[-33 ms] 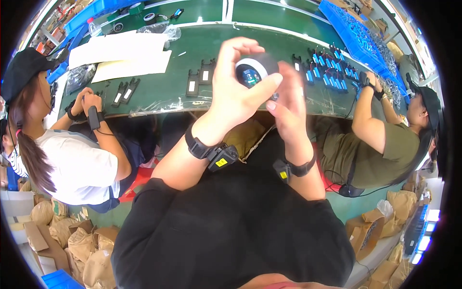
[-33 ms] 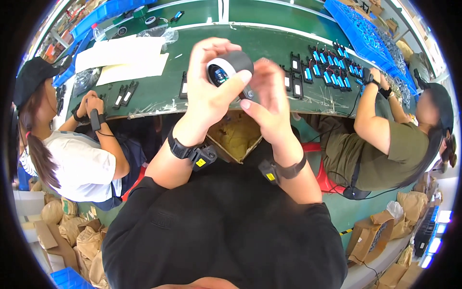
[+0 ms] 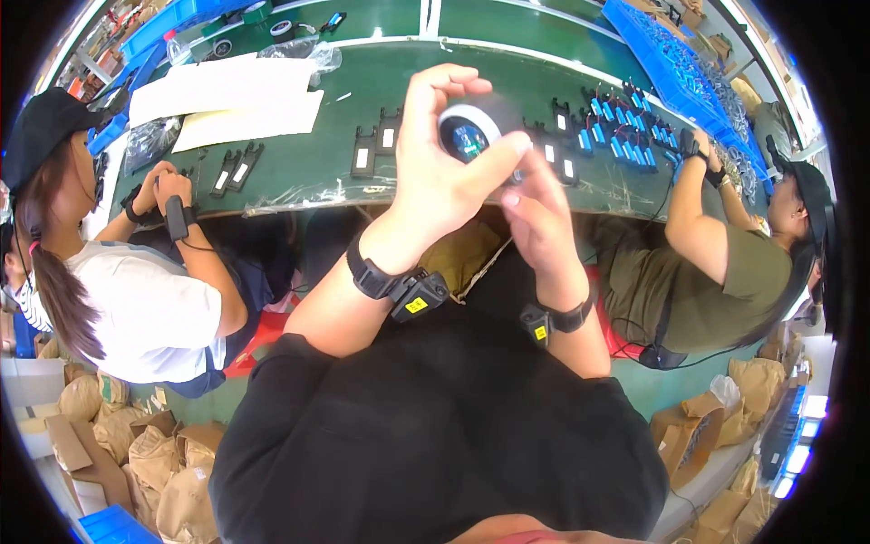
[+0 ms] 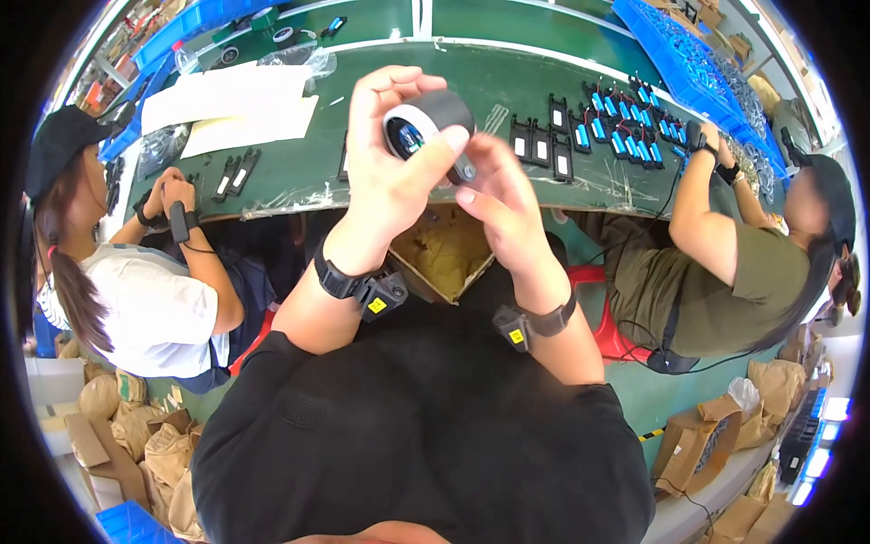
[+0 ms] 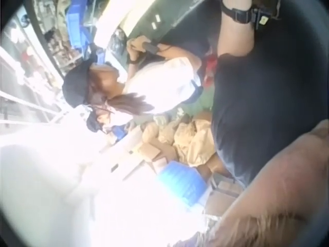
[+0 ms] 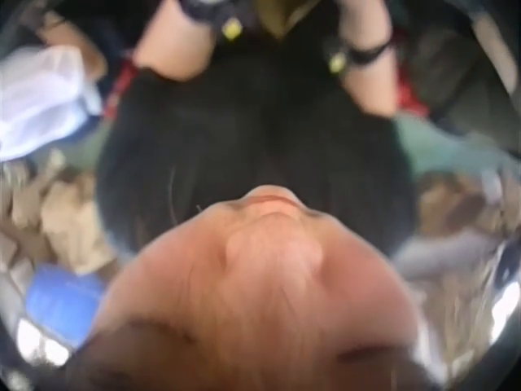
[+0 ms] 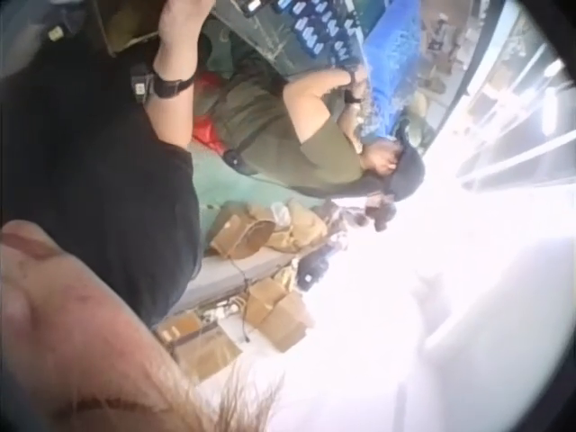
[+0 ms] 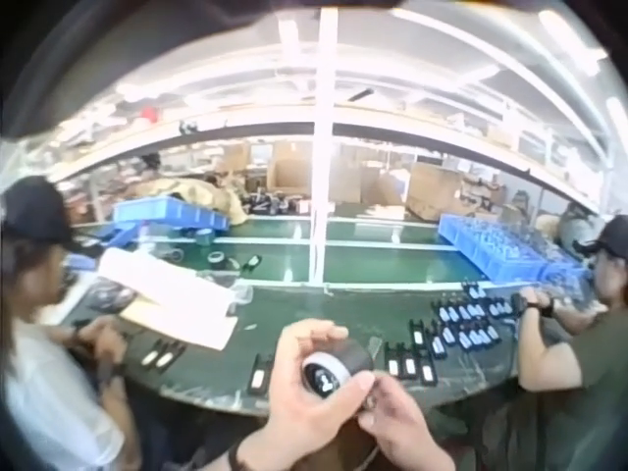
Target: Assembling electronic components by inserting blue batteries into black plastic cases and finishing with a handheld pressing tool.
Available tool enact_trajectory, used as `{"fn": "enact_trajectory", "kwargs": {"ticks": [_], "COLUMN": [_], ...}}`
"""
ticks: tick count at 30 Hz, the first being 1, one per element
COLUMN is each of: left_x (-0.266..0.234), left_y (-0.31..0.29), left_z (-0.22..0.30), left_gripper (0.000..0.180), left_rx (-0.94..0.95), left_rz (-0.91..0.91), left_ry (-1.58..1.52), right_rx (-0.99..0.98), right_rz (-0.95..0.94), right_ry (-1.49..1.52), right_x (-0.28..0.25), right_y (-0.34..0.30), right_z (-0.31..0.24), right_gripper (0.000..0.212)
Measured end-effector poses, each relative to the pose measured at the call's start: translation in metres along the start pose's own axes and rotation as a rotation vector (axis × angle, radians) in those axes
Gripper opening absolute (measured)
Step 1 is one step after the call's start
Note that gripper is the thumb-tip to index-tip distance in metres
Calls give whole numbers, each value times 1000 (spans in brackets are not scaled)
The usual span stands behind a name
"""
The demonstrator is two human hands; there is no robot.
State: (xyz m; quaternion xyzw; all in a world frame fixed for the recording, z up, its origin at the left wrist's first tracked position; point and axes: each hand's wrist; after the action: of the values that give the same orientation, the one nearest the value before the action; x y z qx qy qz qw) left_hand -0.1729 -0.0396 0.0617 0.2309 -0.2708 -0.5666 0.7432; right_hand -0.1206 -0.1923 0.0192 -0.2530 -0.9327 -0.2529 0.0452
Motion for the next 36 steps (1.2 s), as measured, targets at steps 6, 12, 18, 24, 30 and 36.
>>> {"fn": "enact_trajectory", "kwargs": {"ticks": [6, 12, 18, 24, 30, 36], "left_x": [-3, -6, -15, -11, -6, -3], "left_y": [-7, -16, -26, -22, -25, -25], "left_z": [9, 9, -3, -4, -5, -11], "left_gripper": [43, 44, 47, 51, 50, 50], "left_rx": [-119, -31, 94, 275, 196, 222], "left_rz": [111, 184, 139, 138, 107, 69], "left_ry": [-3, 18, 452, 660, 653, 680], "right_rx": [65, 155, 29, 109, 78, 54], "right_rz": [-98, -187, 44, 99, 238, 236], "right_ry": [147, 310, 329, 488, 347, 363], "right_x": [15, 12, 29, 30, 34, 28], "right_y": [-24, -35, -38, -37, -34, -33], "right_z": [15, 44, 56, 51, 56, 61], "right_gripper": [38, 38, 35, 35, 25, 27]}}
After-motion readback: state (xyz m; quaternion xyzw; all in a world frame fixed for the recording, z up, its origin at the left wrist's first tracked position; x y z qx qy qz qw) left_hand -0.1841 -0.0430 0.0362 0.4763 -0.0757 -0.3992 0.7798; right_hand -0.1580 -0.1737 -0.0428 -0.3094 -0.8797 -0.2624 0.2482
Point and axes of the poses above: each hand's wrist, its own y-axis towards the middle knuckle, its own x-axis out of the palm, z = x × y, and after that the axes turned 13 degrees about -z, right-handed
